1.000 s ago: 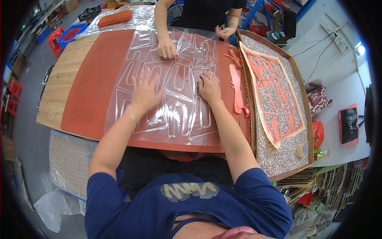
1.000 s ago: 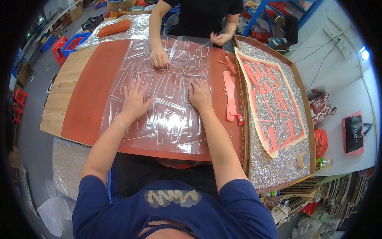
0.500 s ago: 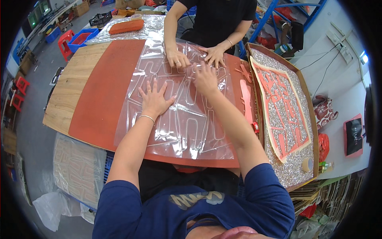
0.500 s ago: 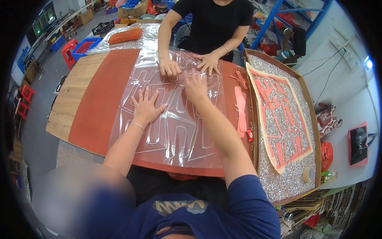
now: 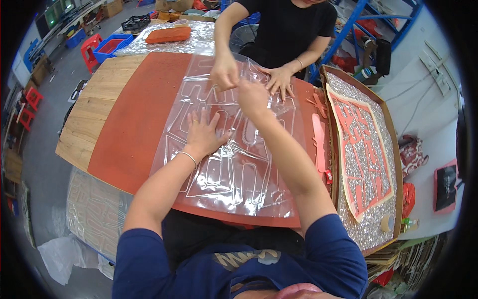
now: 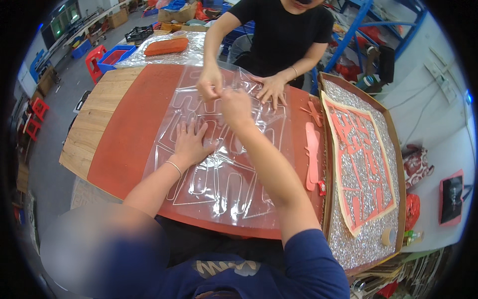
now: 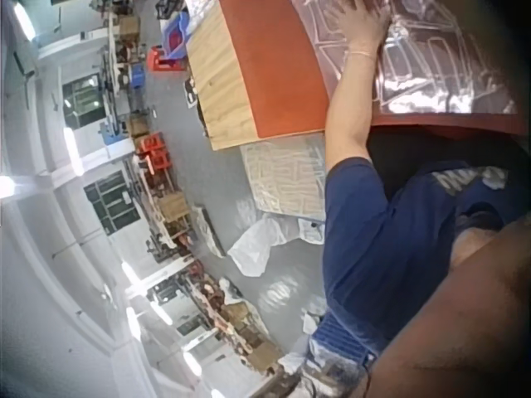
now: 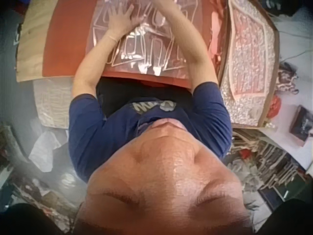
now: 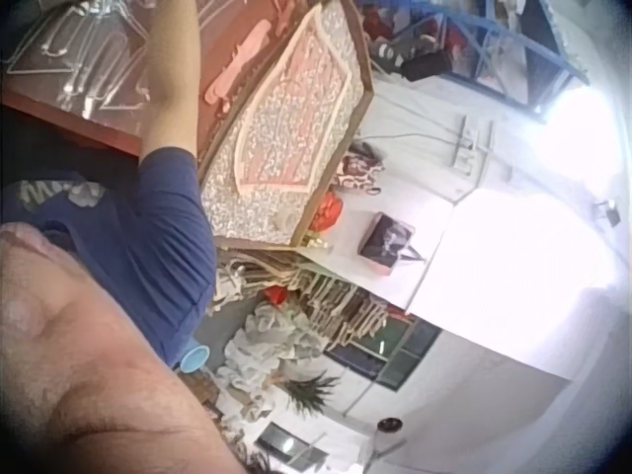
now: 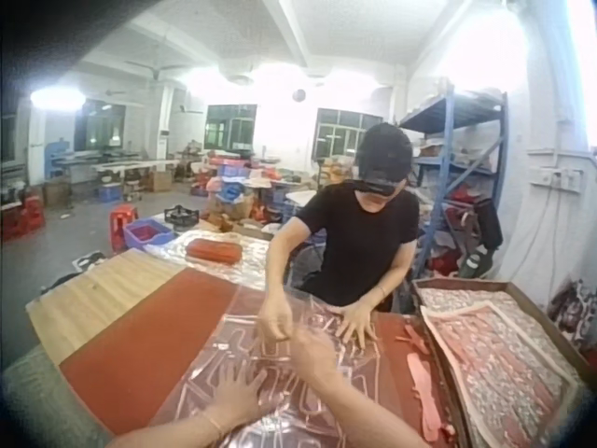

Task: Applying and smoothing plastic film over shoe component cutouts on a workstation.

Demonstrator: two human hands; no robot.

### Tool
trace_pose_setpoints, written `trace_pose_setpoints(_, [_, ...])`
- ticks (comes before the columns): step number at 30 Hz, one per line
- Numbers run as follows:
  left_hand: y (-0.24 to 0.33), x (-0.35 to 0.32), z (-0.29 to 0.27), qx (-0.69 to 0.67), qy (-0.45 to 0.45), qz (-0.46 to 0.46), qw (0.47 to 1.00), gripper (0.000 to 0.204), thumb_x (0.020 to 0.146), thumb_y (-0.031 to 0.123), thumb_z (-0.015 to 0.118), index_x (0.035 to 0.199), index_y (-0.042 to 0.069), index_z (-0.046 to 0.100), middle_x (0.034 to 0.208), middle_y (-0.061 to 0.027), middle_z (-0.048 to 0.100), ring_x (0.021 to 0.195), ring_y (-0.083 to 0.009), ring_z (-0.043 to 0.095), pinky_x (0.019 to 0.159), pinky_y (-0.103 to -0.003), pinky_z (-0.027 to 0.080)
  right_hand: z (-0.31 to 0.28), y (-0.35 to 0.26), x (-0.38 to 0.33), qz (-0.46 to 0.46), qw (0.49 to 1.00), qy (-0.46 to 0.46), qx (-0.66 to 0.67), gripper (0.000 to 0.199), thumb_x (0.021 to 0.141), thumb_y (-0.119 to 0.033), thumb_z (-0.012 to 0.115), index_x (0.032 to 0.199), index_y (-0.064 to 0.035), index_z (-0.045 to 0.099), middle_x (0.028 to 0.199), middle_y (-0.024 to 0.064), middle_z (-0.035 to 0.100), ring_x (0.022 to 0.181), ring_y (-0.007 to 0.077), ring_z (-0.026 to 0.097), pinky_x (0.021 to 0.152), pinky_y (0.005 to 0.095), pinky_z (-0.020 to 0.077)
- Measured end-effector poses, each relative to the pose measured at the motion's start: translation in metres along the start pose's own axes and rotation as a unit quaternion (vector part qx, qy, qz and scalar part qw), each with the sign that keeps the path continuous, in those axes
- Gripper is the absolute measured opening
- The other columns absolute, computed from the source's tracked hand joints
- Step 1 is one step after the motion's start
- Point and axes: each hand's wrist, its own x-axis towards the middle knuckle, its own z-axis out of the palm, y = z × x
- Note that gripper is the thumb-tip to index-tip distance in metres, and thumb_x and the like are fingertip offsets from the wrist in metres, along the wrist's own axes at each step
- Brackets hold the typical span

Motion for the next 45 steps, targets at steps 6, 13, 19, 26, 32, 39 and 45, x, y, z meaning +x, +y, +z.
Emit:
trace_pose_setpoints(6, [-0.016, 0.091, -0.022, 0.028, -0.09, 0.117, 0.989, 0.064, 0.084, 0.06, 0.05, 0.112, 0.002, 0.057, 0.109, -0.0206, 0.06, 0.092, -0.0349, 0.062, 0.078, -0.045, 0.049, -0.019, 0.044, 0.017, 0.076, 0.997, 0.012, 0.005, 0.011, 0.079, -0.014, 0.057, 0.081, -0.0078, 0.065, 0.073, 0.0156, 0.065, 0.072, 0.0347, 0.063, 0.063, 0.0473, 0.0489])
trace_pose_setpoints(13, [-0.052, 0.222, 0.032, 0.084, 0.021, 0.077, 0.993, 0.062, 0.088, 0.057, 0.045, 0.128, 0.009, 0.051, 0.131, -0.0208, 0.049, 0.116, -0.0353, 0.051, 0.093, -0.048, 0.041, -0.011, 0.032, -0.001, -0.045, 0.993, 0.06, -0.087, 0.013, 0.077, -0.017, 0.062, 0.083, -0.0099, 0.07, 0.094, 0.013, 0.066, 0.093, 0.0295, 0.06, 0.084, 0.0414, 0.0438])
trace_pose_setpoints(19, [-0.046, 0.243, 0.056, 0.062, -0.035, 0.006, 0.997, 0.07, 0.086, 0.068, 0.032, 0.144, 0.028, 0.033, 0.152, -0.005, 0.026, 0.137, -0.0339, 0.027, 0.108, -0.057, 0.016, 0.05, 0.035, -0.049, -0.03, 0.993, -0.111, 0.003, 0.022, 0.078, -0.015, 0.057, 0.091, -0.0002, 0.066, 0.101, 0.0165, 0.063, 0.097, 0.0313, 0.057, 0.087, 0.0411, 0.0428])
trace_pose_setpoints(26, [-0.062, 0.258, 0.063, 0.064, -0.047, -0.007, 0.997, 0.058, 0.091, 0.059, 0.029, 0.141, 0.03, 0.036, 0.151, -0.0018, 0.029, 0.135, -0.0329, 0.031, 0.107, -0.055, 0.02, 0.034, 0.001, -0.071, 0.026, 0.987, -0.109, 0.114, 0.027, 0.085, -0.012, 0.054, 0.105, 0.0049, 0.062, 0.11, 0.0216, 0.063, 0.106, 0.0363, 0.058, 0.097, 0.0438, 0.0425])
trace_pose_setpoints(32, [-0.054, 0.257, 0.06, 0.101, -0.028, 0.009, 0.994, 0.053, 0.093, 0.052, 0.033, 0.141, 0.031, 0.035, 0.148, -0.0038, 0.034, 0.129, -0.0338, 0.04, 0.102, -0.055, 0.027, 0.0, -0.012, -0.092, 0.01, 0.982, -0.079, 0.173, 0.026, 0.084, -0.008, 0.058, 0.106, 0.0043, 0.062, 0.109, 0.0217, 0.063, 0.106, 0.0353, 0.06, 0.095, 0.043, 0.0453])
trace_pose_setpoints(39, [-0.053, 0.25, 0.056, 0.147, 0.104, 0.169, 0.969, 0.038, 0.094, 0.025, 0.041, 0.131, 0.019, 0.049, 0.138, -0.0081, 0.046, 0.124, -0.0309, 0.046, 0.101, -0.05, 0.033, 0.008, -0.016, -0.102, 0.013, 0.977, -0.033, 0.208, 0.023, 0.082, -0.006, 0.06, 0.102, 0.0032, 0.064, 0.107, 0.0203, 0.064, 0.103, 0.0347, 0.061, 0.093, 0.0421, 0.0473])
trace_pose_setpoints(45, [-0.058, 0.256, 0.075, 0.106, 0.143, 0.279, 0.944, 0.031, 0.089, 0.016, 0.045, 0.117, 0.008, 0.058, 0.134, -0.0078, 0.049, 0.123, -0.0254, 0.047, 0.104, -0.048, 0.032, 0.006, -0.016, -0.103, 0.003, 0.977, 0.016, 0.211, 0.023, 0.078, -0.004, 0.061, 0.099, 0.0038, 0.064, 0.104, 0.0207, 0.065, 0.1, 0.0337, 0.063, 0.091, 0.0416, 0.0491])
